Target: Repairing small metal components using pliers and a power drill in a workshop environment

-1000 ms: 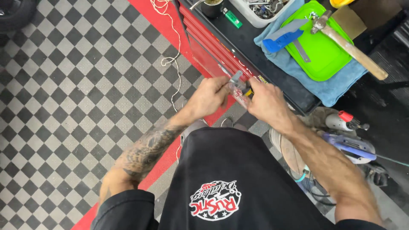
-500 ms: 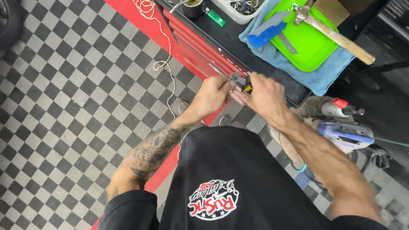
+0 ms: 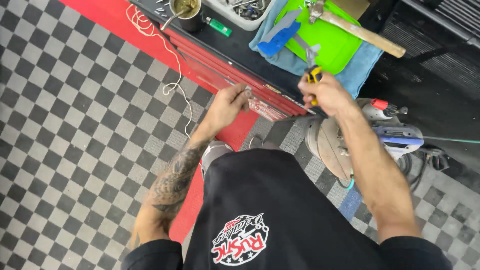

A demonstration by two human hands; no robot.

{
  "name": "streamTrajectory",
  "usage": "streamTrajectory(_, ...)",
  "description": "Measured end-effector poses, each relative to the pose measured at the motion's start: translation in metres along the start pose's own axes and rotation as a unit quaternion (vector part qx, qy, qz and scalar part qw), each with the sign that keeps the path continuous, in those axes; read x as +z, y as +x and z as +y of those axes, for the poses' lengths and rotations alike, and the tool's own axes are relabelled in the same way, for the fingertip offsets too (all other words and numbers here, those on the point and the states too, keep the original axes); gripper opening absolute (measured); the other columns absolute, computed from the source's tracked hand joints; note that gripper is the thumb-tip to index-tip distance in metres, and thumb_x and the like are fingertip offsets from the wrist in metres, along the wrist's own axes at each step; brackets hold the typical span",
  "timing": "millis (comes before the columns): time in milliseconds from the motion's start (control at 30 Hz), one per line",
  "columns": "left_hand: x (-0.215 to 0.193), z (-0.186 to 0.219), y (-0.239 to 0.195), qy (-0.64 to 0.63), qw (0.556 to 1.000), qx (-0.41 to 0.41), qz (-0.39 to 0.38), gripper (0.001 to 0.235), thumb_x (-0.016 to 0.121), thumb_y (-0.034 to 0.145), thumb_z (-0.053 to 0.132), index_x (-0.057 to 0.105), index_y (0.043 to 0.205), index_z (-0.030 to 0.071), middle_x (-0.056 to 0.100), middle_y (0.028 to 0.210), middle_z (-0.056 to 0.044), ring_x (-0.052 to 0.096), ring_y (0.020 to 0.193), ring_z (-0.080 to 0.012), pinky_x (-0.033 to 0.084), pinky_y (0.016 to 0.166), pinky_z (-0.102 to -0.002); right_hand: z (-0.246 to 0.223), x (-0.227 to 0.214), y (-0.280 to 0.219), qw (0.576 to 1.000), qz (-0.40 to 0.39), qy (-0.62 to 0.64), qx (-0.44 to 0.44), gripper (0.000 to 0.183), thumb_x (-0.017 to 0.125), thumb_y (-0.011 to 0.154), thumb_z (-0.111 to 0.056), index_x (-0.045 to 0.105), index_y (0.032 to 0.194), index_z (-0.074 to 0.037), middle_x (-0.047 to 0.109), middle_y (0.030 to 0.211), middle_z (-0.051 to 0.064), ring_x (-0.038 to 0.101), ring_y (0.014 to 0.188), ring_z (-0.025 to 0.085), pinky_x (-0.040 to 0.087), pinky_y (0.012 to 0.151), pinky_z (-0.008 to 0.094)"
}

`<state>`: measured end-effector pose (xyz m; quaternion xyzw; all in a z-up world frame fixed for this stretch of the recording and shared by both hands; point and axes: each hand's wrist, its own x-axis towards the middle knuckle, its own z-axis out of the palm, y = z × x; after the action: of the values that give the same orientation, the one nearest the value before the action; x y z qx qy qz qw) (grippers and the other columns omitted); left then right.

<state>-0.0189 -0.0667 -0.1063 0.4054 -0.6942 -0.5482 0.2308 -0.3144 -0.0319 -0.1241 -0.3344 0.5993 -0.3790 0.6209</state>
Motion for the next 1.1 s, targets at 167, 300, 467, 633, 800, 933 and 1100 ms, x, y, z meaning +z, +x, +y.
streamTrajectory(167, 0.019, 0.007, -0.005, -0.087, 0.995, -0.038, 0.013, 0.02, 0.051, 0.099, 0.02, 0.066, 0.089, 0.01, 0.068, 0.066, -0.006, 0.063, 0.06, -0.0145, 0.052, 0.061, -0.028, -0.002, -0.047, 0.025, 0.988, 0.044, 0.02, 0.148, 0.019, 0.061, 0.092, -0.02, 0.059, 0.105, -0.006, 0.066, 0.091, 0.01, 0.069, 0.079, 0.022, 0.054, 0.074, 0.05)
streamTrajectory(300, 0.024, 0.014, -0.01, -0.257, 0.964, -0.051, 0.043, 0.023, 0.048, 0.101, 0.011, 0.065, 0.107, -0.002, 0.067, 0.081, -0.015, 0.067, 0.077, -0.0195, 0.059, 0.077, -0.034, -0.035, -0.043, 0.008, 0.978, -0.052, -0.035, 0.198, 0.043, 0.052, 0.093, -0.034, 0.054, 0.13, -0.011, 0.063, 0.122, 0.005, 0.063, 0.105, 0.024, 0.037, 0.08, 0.032)
streamTrajectory(467, 0.021, 0.032, -0.02, -0.354, 0.934, -0.036, 0.045, 0.025, 0.047, 0.095, -0.002, 0.055, 0.115, -0.013, 0.066, 0.097, -0.022, 0.07, 0.08, -0.0202, 0.063, 0.074, -0.033, -0.023, -0.026, -0.01, 0.987, -0.062, -0.116, 0.09, 0.042, 0.055, 0.089, -0.011, 0.053, 0.13, -0.002, 0.066, 0.112, 0.009, 0.067, 0.097, 0.024, 0.054, 0.064, 0.037)
streamTrajectory(633, 0.013, 0.06, -0.027, -0.273, 0.961, 0.012, 0.037, 0.024, 0.047, 0.094, -0.002, 0.053, 0.114, -0.013, 0.067, 0.094, -0.027, 0.072, 0.077, -0.0271, 0.063, 0.069, -0.036, -0.047, 0.052, -0.062, 0.924, -0.104, -0.368, -0.018, 0.026, 0.066, 0.089, -0.011, 0.062, 0.114, -0.005, 0.065, 0.098, 0.013, 0.063, 0.101, 0.034, 0.051, 0.08, 0.047)
streamTrajectory(800, 0.012, 0.069, -0.024, -0.204, 0.978, 0.014, 0.03, 0.016, 0.052, 0.091, -0.004, 0.057, 0.105, -0.009, 0.068, 0.085, -0.025, 0.073, 0.069, -0.0279, 0.063, 0.062, -0.038, -0.018, 0.068, -0.06, 0.882, -0.062, -0.461, -0.08, 0.052, 0.069, 0.085, -0.034, 0.056, 0.128, -0.009, 0.064, 0.113, 0.015, 0.061, 0.111, 0.037, 0.052, 0.087, 0.05)
streamTrajectory(933, 0.031, 0.066, -0.002, -0.199, 0.98, -0.016, -0.003, 0.015, 0.054, 0.09, -0.001, 0.057, 0.104, -0.009, 0.069, 0.082, -0.024, 0.072, 0.064, -0.0256, 0.063, 0.058, -0.036, 0.008, 0.059, -0.062, 0.936, 0.022, -0.345, -0.07, 0.057, 0.071, 0.085, -0.041, 0.056, 0.127, -0.005, 0.065, 0.106, 0.018, 0.064, 0.104, 0.036, 0.055, 0.077, 0.048)
streamTrajectory(1100, 0.072, 0.071, 0.045, -0.056, 0.996, -0.006, -0.074, 0.01, 0.061, 0.086, 0.003, 0.067, 0.094, 0.001, 0.072, 0.074, -0.016, 0.072, 0.056, -0.0198, 0.061, 0.049, -0.027, 0.032, 0.009, -0.049, 0.975, 0.159, -0.061, -0.146, 0.019, 0.075, 0.089, -0.014, 0.068, 0.1, 0.0, 0.063, 0.079, 0.008, 0.062, 0.071, 0.014, 0.054, 0.052, 0.027)
